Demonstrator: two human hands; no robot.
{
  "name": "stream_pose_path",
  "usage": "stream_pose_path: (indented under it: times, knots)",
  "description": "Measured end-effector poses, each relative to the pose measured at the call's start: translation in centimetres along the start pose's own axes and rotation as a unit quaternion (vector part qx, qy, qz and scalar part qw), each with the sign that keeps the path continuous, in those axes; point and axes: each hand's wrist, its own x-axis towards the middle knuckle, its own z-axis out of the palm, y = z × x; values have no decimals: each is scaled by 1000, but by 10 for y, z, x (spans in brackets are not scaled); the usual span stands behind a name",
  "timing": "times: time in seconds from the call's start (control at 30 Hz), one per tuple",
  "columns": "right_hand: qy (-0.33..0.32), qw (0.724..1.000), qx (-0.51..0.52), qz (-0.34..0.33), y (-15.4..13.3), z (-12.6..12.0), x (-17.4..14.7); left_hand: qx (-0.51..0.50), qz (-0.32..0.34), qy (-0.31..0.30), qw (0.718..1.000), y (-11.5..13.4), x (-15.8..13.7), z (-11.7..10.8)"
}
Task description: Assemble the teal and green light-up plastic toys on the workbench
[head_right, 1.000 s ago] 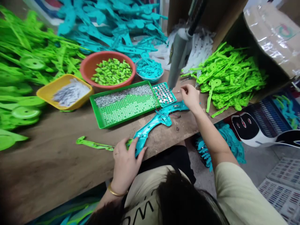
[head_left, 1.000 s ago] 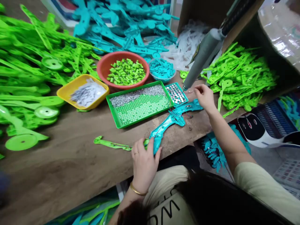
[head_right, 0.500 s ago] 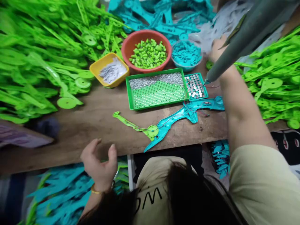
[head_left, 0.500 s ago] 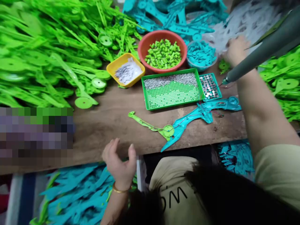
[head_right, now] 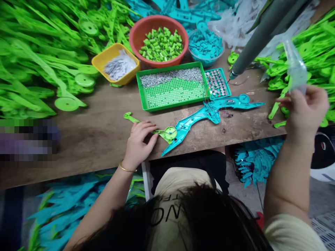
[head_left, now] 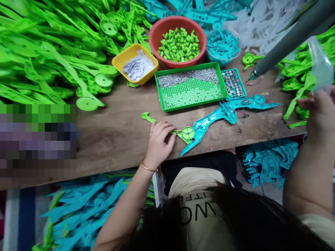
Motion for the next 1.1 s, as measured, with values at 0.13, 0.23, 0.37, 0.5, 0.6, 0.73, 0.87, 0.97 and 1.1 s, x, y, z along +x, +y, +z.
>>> stream_pose_path:
  times: [0.13, 0.23, 0.37, 0.5, 0.6, 0.73, 0.87, 0.97, 1.1]
  knots:
    - [-190, 948, 191, 167, 4, -22, -59, -5, -17, -4, 1000, -1, -4, -4]
    - [-215, 913, 245, 247, -1, -19, -102, -5, -41, -5, 999, 1, -8, -6]
    - [-328, 861, 241, 305, -10, 0, -145, 9, -78, 0, 997, 8, -13, -7]
    - [-474, 781, 246, 323, -22, 23, -166, 15, -83, 14, 996, 14, -19, -7]
    - [-517, 755, 274, 296, -26, 39, -170, 1, -84, 23, 996, 14, -20, -8]
    - [-543, 736, 293, 281, -27, 52, -172, -9, -111, -2, 994, 12, -17, -9]
    - [-562, 720, 301, 274, -26, 56, -174, -26, -121, -7, 992, 10, -16, -9]
    - [-567, 718, 303, 266, -23, 59, -175, -33, -125, -2, 992, 9, -17, -8]
    - [-559, 738, 297, 236, -19, 67, -180, -47, -123, 3, 991, 8, -17, -7]
